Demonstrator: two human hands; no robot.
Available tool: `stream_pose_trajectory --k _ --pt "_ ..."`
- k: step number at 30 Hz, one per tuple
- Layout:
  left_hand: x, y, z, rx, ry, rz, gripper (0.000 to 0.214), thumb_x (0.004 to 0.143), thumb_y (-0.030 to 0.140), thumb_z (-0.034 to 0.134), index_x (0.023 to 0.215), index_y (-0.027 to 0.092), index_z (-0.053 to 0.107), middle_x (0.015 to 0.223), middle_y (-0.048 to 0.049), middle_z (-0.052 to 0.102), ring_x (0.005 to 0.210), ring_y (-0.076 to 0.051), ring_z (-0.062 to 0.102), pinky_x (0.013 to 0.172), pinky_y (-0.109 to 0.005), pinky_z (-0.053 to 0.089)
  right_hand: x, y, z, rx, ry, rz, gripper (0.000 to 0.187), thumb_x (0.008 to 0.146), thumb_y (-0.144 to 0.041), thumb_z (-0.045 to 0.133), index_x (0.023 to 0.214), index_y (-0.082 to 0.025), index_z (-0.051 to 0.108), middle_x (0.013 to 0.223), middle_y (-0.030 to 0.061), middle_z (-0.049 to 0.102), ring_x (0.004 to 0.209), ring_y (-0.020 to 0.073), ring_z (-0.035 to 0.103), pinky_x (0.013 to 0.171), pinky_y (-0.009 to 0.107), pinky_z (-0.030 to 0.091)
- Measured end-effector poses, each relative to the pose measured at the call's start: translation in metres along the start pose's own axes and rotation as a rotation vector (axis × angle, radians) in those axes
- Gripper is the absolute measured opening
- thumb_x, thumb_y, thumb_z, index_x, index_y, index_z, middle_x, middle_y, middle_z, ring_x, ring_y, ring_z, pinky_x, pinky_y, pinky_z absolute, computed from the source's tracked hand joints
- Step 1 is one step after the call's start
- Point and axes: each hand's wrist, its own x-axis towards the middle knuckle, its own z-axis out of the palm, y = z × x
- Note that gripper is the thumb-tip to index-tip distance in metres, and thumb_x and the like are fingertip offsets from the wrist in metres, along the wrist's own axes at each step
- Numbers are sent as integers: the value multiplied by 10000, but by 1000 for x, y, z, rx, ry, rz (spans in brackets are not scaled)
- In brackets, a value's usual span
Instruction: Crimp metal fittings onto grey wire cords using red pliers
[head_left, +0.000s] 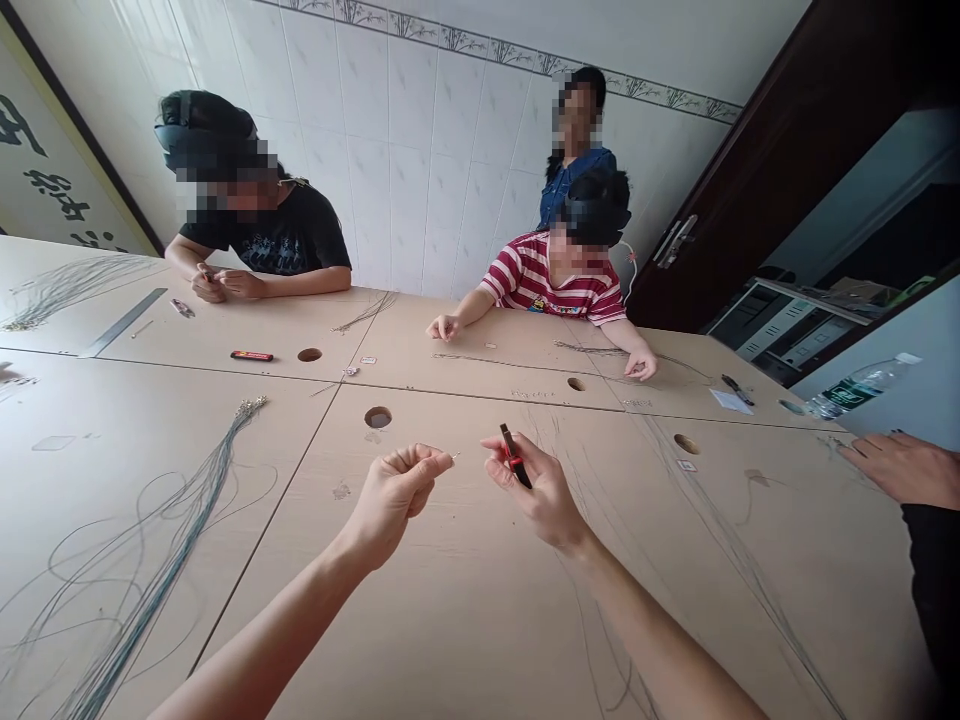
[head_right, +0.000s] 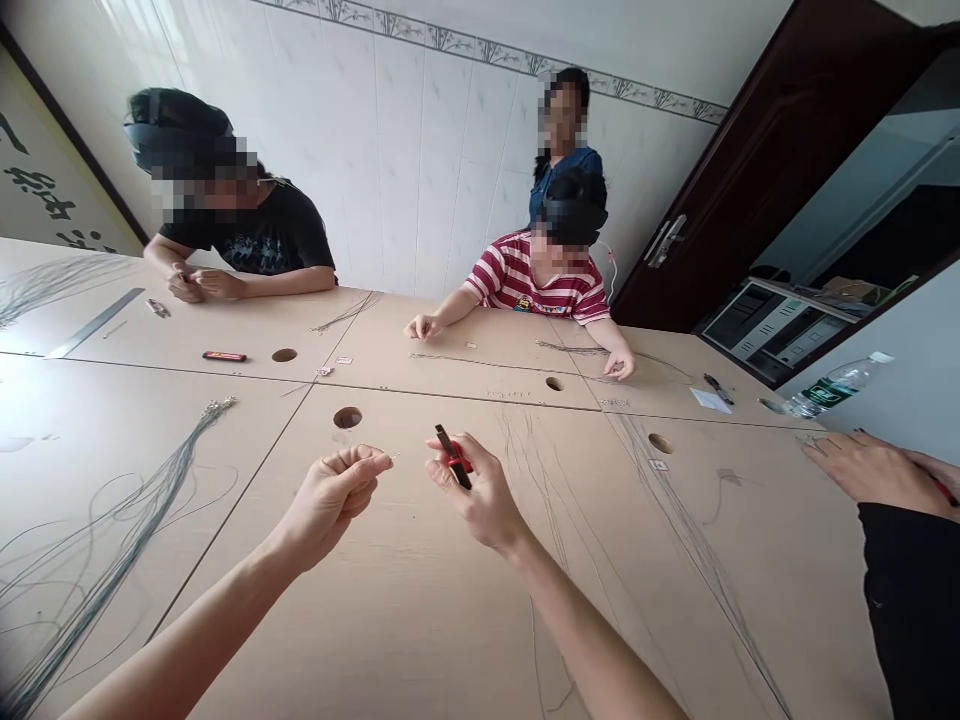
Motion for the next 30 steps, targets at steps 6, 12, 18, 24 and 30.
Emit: stream_pose_trajectory --k 6,12,18,24,30 --pt "-5 0 3 -94 -64 -61 361 742 372 721 624 179 440 502 109 166 484 -61 75 441 -224 93 5 -20 16 54 -40 -73 163 889 -353 557 982 -226 601 927 26 554 777 129 539 686 273 454" --pt "-7 -2 4 -58 -89 -50 350 755 386 708 628 171 464 496 105 181 481 -60 86 445 -221 100 8 -23 22 45 -81 -88 176 911 -350 507 811 -206 518 765 -3 495 672 116 460 622 261 401" --pt "-14 3 13 74 -30 51 330 873 441 553 995 153 657 639 17 530 473 -70 343 463 -221 282 5 -18 13 56 9 -38 200 905 -352 519 772 -205 492 706 -20 454 611 107 381 584 256 347" --pt "-29 1 42 97 -106 286 412 920 433 483 1193 162 632 876 -115 710 583 -146 587 525 -263 466 -8 0 -18 174 191 64 221 869 -406 571 775 -209 530 728 3 504 687 143 462 629 284 382" --pt "-55 -17 76 119 -505 230 373 931 392 484 909 114 731 737 -118 727 624 -165 657 604 -266 538 -42 -3 -87 300 436 59 187 805 -365 646 768 -213 545 741 11 500 703 152 505 674 328 440"
